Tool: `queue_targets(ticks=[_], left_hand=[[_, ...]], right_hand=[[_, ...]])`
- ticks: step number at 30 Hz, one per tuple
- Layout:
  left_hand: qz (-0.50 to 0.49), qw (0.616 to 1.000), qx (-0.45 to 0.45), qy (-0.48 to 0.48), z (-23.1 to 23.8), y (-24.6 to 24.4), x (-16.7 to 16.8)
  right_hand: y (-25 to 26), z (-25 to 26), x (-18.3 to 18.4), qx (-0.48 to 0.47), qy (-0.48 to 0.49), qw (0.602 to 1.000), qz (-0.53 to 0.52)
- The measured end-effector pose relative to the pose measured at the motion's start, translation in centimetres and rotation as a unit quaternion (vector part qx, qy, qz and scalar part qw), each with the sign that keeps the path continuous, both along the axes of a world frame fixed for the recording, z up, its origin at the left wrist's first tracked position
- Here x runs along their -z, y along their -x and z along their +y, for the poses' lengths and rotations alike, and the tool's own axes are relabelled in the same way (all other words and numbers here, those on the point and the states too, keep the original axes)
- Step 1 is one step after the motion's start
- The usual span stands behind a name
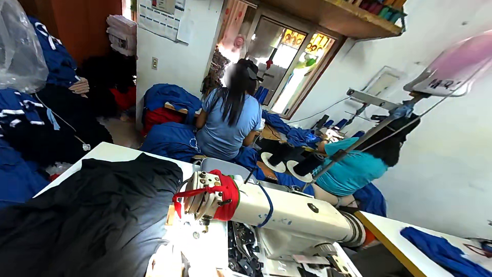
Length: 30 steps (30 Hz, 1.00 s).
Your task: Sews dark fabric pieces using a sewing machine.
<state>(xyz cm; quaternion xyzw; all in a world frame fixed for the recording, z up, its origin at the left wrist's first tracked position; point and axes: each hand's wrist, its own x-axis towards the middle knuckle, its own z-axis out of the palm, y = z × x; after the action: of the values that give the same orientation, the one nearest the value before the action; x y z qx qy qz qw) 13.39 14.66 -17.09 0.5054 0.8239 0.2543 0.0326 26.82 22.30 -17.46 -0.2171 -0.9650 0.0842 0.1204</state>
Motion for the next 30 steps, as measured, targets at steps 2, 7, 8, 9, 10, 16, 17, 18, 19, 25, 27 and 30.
queue_targets(ticks=[2, 7, 8, 9, 10, 16, 17, 18, 19, 25, 27, 30], left_hand=[[-0.115, 0.987, 0.025, 0.106, -1.1, -0.2, -2.7], [-0.035, 0.999, 0.025, 0.004, -0.8, 2.3, 3.5], [-0.019, 0.999, 0.035, 0.001, -0.4, 3.2, 4.1], [-0.005, 0.999, 0.049, 0.003, -0.1, 4.1, 4.1], [-0.003, 0.998, 0.064, 0.002, 0.3, 4.8, 3.6], [-0.083, 0.987, 0.125, 0.050, 2.1, 8.3, 1.5], [-0.084, 0.986, 0.133, 0.062, 2.4, 8.8, 1.5], [-0.076, 0.985, 0.140, 0.066, 2.7, 9.1, 1.5], [-0.090, 0.979, 0.151, 0.103, 3.0, 9.5, 1.1], [-0.112, 0.959, 0.198, 0.168, 4.7, 11.6, 0.6], [-0.106, 0.959, 0.209, 0.160, 5.0, 12.2, 1.1], [-0.111, 0.953, 0.211, 0.184, 5.4, 12.6, 0.7]], right_hand=[[-0.5, 0.5, 0.0, -0.042, 0.006, 0.999, -0.011], [-0.2, 0.9, 1.1, -0.052, 0.034, 0.998, -0.013], [0.2, 0.6, 1.1, -0.045, 0.034, 0.998, -0.004], [0.7, 0.3, 1.2, -0.038, 0.016, 0.999, 0.019], [1.3, 0.1, 1.4, -0.030, -0.005, 0.999, 0.045], [4.4, -2.2, 2.4, 0.065, -0.033, 0.995, 0.066], [4.8, -2.4, 2.2, 0.083, -0.011, 0.995, 0.046], [5.1, -2.7, 1.7, 0.102, 0.028, 0.994, 0.007], [5.3, -2.8, 1.3, 0.117, 0.059, 0.991, -0.017], [6.5, -2.7, 1.6, 0.141, 0.096, 0.985, -0.016], [6.8, -2.8, 2.5, 0.137, 0.058, 0.989, 0.001], [7.4, -3.3, 3.0, 0.143, 0.026, 0.989, -0.010]])
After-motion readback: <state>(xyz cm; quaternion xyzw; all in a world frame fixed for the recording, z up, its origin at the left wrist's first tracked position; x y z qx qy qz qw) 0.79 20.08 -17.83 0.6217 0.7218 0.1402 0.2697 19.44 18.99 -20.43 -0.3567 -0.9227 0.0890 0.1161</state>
